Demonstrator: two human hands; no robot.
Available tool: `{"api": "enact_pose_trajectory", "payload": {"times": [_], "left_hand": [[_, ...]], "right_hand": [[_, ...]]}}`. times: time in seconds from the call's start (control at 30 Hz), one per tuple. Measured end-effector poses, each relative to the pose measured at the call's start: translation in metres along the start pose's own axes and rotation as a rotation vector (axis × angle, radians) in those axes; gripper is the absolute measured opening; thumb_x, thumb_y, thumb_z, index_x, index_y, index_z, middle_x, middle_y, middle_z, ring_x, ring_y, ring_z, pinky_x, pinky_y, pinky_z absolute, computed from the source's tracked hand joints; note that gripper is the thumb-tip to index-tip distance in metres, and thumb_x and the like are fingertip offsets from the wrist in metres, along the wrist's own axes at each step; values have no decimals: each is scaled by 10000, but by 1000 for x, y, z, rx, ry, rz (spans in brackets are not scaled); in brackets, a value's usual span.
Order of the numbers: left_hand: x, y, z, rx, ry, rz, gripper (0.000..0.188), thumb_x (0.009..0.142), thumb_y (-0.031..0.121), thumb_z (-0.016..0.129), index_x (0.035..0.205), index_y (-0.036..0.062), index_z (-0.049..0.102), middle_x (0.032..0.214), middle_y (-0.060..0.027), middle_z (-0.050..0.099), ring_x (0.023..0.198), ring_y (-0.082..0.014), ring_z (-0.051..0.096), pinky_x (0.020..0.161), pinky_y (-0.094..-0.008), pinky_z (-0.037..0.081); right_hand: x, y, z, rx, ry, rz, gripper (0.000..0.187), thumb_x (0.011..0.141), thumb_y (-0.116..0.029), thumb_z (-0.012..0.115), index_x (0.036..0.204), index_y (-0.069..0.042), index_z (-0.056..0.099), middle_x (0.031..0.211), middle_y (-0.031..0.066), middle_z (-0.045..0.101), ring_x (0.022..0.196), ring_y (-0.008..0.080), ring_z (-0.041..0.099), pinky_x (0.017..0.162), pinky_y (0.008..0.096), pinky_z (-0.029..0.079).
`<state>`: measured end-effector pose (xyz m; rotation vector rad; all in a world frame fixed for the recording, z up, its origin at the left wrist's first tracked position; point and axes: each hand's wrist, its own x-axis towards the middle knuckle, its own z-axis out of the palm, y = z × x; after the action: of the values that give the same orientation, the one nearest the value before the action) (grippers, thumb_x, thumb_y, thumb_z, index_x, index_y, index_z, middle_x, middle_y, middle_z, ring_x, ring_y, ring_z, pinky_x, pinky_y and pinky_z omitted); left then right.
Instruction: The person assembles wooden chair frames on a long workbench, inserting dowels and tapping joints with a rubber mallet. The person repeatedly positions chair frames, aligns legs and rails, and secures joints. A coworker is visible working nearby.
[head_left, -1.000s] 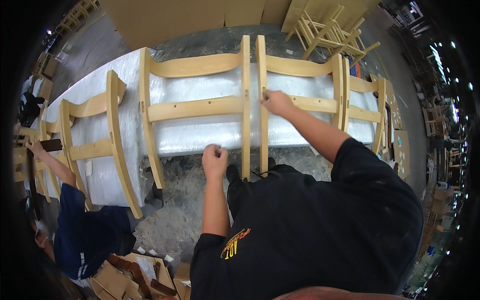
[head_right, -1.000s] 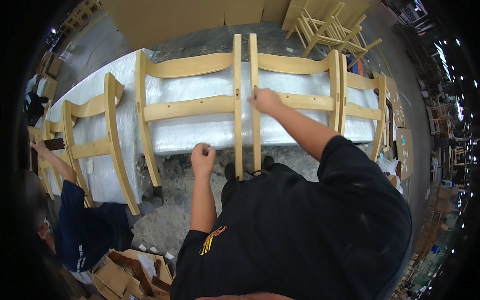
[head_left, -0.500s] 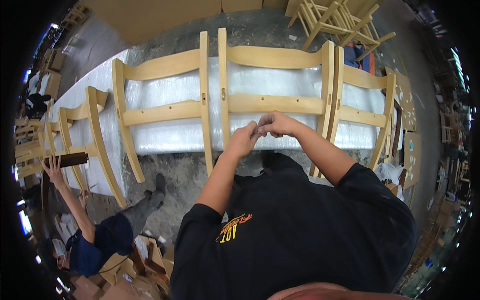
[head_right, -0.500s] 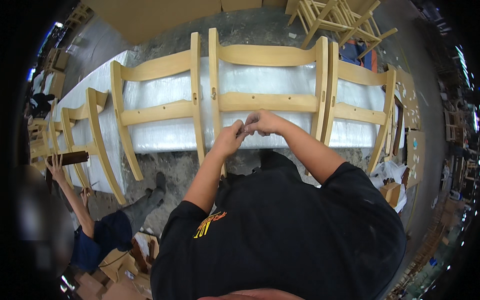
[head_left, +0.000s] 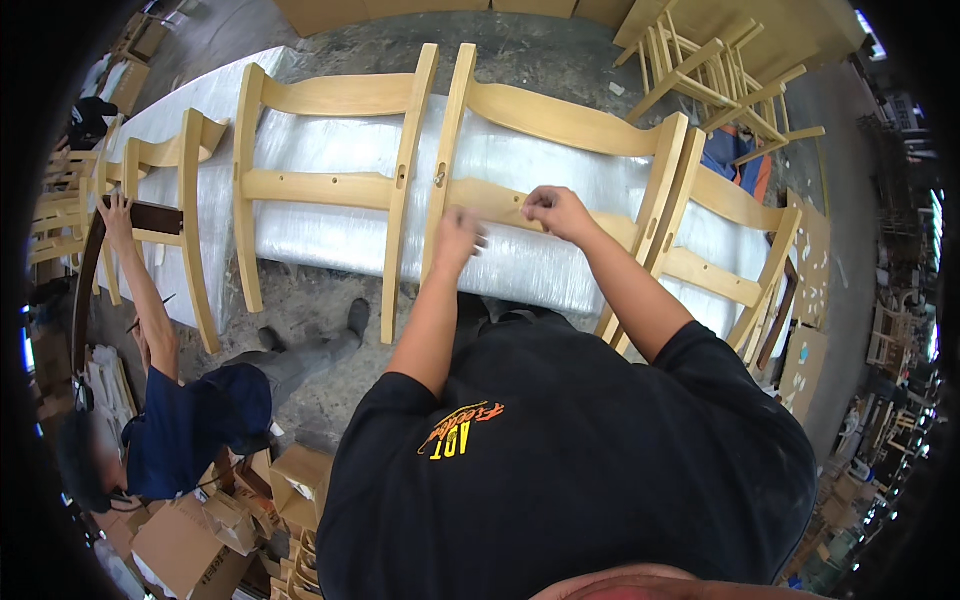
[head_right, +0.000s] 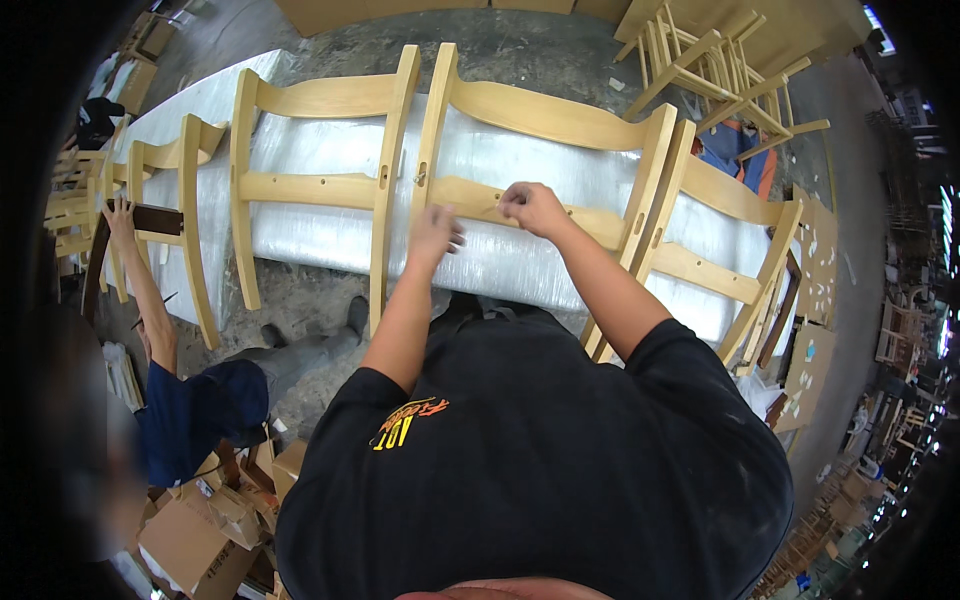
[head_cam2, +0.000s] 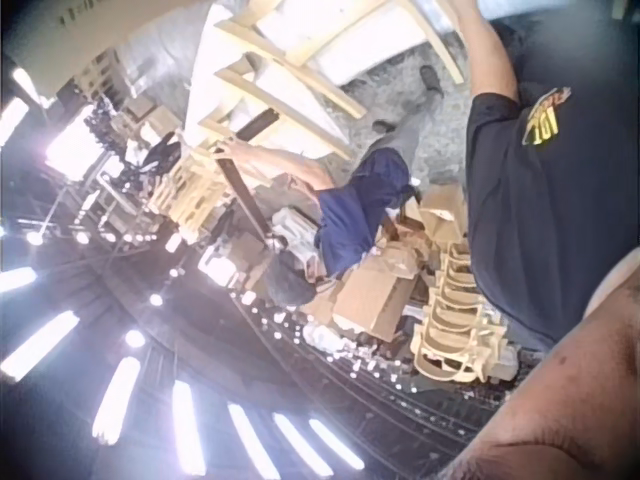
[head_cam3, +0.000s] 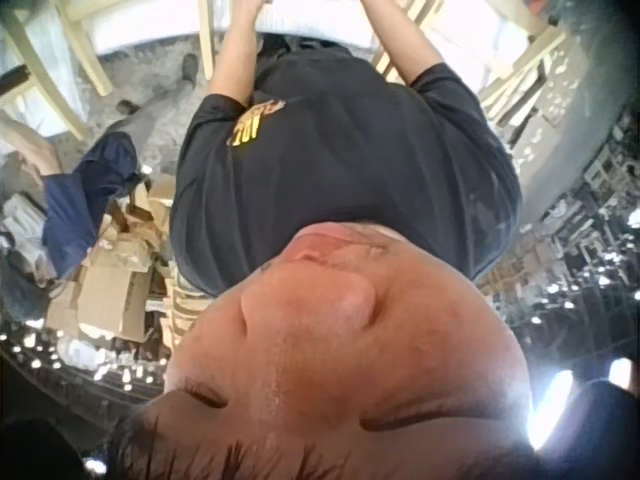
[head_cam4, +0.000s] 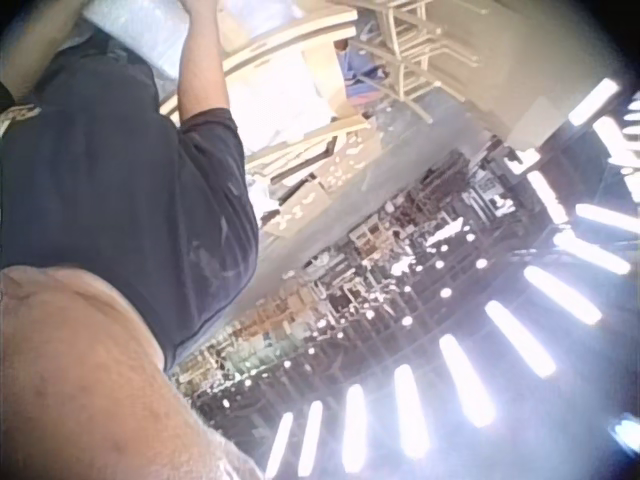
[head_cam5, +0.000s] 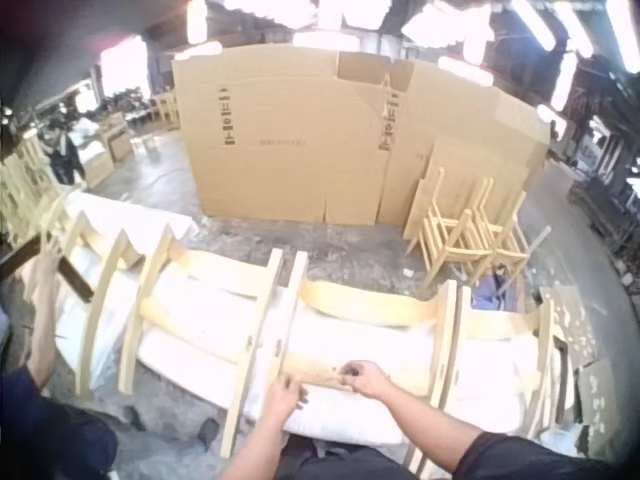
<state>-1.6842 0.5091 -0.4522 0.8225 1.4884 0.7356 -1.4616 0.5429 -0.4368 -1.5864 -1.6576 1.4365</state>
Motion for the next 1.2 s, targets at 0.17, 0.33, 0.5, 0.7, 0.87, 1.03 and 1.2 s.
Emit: {"api": "enact_pose_trajectory", "payload": {"times": [0.17,0.33,0.5,0.7,0.87,1.03,1.2], "left_hand": [[51,5,-31,283,559,141,413,1009,362,531,990,-32,651,995,-246,705,948,-441,662,841,-491,506],[73,29,-38,471,341,-24,455,977,444,566,1010,7,692,1044,-242,713,996,-417,679,868,-500,516],[76,28,-46,457,349,16,406,955,404,621,1006,9,697,996,-223,724,972,-412,687,853,-497,527],[75,26,-49,609,387,166,270,917,237,653,1025,-8,620,971,-256,706,949,-439,680,839,-515,533],[75,25,-41,696,391,295,221,867,94,613,1053,-16,567,957,-289,680,936,-462,668,823,-543,532],[66,31,-41,675,372,325,255,898,209,656,994,-21,607,946,-288,679,929,-453,669,821,-523,536],[63,35,-48,582,391,248,357,925,319,658,939,-37,656,935,-286,694,943,-440,677,847,-516,531]], "right_hand": [[36,3,5,-466,128,-109,189,836,-186,748,912,-17,710,876,169,728,805,311,703,743,393,554],[48,-8,8,-656,67,-88,197,830,-202,727,900,-20,697,837,179,710,783,336,687,725,411,544],[45,-21,12,-866,-76,-154,177,837,-190,677,892,-22,680,857,192,705,832,389,675,755,464,533],[34,-19,18,-886,-50,-171,183,859,-182,605,875,-13,672,869,223,694,857,410,670,789,502,533],[41,-9,11,-850,21,-240,160,841,-179,629,851,-22,658,842,218,676,824,419,650,762,494,522],[41,-5,8,-738,40,-299,169,835,-196,639,829,-27,653,827,221,669,815,425,645,747,502,518],[37,-5,11,-813,-57,-359,184,839,-209,650,837,-25,659,840,227,677,830,427,649,763,512,521]]}}
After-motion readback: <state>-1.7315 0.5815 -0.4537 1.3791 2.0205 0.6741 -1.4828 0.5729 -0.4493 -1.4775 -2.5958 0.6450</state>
